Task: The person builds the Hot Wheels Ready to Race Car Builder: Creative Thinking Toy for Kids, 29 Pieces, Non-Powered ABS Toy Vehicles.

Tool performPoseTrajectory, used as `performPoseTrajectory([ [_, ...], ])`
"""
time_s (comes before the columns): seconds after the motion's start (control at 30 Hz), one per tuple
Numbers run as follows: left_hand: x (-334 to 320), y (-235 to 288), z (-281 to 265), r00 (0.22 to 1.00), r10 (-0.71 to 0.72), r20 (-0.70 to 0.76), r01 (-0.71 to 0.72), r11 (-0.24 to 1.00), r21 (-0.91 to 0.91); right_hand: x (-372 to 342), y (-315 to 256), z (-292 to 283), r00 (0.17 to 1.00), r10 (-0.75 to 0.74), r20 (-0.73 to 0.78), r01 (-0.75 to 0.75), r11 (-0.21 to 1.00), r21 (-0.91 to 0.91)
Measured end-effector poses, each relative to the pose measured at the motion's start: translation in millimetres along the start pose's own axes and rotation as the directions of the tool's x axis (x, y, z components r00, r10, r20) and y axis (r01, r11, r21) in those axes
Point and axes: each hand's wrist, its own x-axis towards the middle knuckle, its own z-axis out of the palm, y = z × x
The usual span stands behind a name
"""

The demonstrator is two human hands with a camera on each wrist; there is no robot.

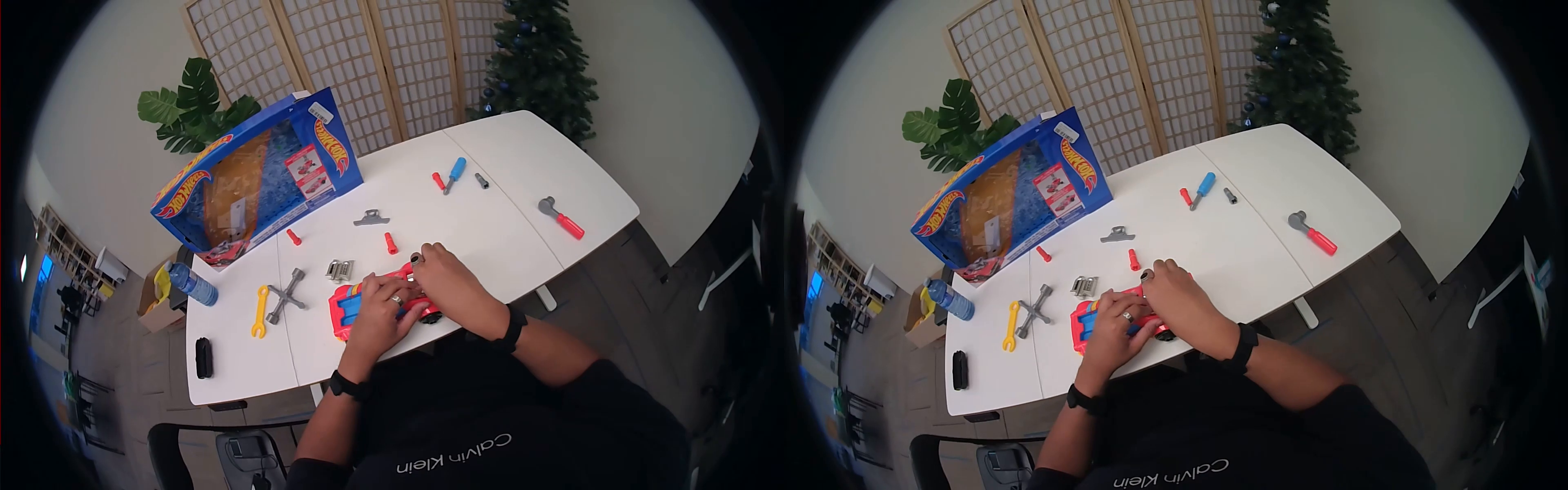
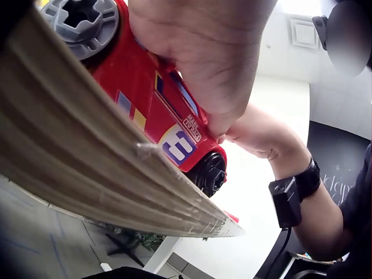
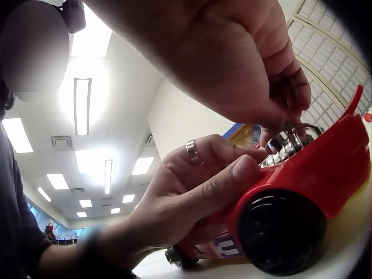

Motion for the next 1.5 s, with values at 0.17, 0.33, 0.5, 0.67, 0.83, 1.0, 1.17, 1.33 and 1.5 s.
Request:
performPoseTrajectory([
  [0.17, 0.2, -0.5, 2.4, 1.0, 0.018, 0.009, -0.018, 1.0, 0.001, 7.9, 20.1, 1.8, 0.997, -0.042, 0.065, 0.031, 0.985, 0.168],
  [0.33, 0.5, -1.8, 2.8, 1.0, 0.016, -0.006, -0.016, 1.0, -0.017, 73.7, 172.8, -31.9, 0.967, 0.246, 0.073, -0.255, 0.952, 0.172],
  [0.5, 0.6, -0.3, 2.3, 0.999, -0.013, -0.042, 0.012, 1.0, -0.026, 93.3, 269.2, 17.8, 0.862, 0.505, 0.04, -0.496, 0.858, -0.134],
  [0.67, -1.4, -1.9, 1.3, 0.999, -0.017, -0.045, 0.017, 1.0, 0.008, 100.9, 301.8, 57.7, 0.851, 0.523, 0.053, -0.513, 0.847, -0.138],
  [0.83, -1.3, -2.4, 3.8, 0.998, -0.013, -0.064, 0.014, 1.0, 0.021, 99.1, 264.4, 20.5, 0.935, 0.356, 0.009, -0.354, 0.928, 0.118],
  [1.0, -2.1, -3.5, 5.5, 0.995, -0.022, -0.101, 0.025, 0.999, 0.033, 68.5, 123.9, -75.5, 0.952, -0.118, 0.282, -0.039, 0.867, 0.497],
  [1.17, -2.6, -5.1, 6.5, 0.993, -0.014, -0.114, 0.017, 1.0, 0.026, 36.1, 41.4, -87.5, 0.892, -0.267, 0.363, 0.138, 0.929, 0.344],
  [1.33, -2.9, -4.0, 4.4, 0.994, -0.002, -0.112, 0.006, 0.999, 0.031, 27.4, 37.7, -66.7, 0.903, -0.312, 0.295, 0.215, 0.923, 0.319],
  [1.5, -3.7, -3.8, 5.9, 0.994, -0.014, -0.111, 0.018, 0.999, 0.028, 23.5, 36.5, -48.6, 0.895, -0.308, 0.323, 0.22, 0.934, 0.282],
])
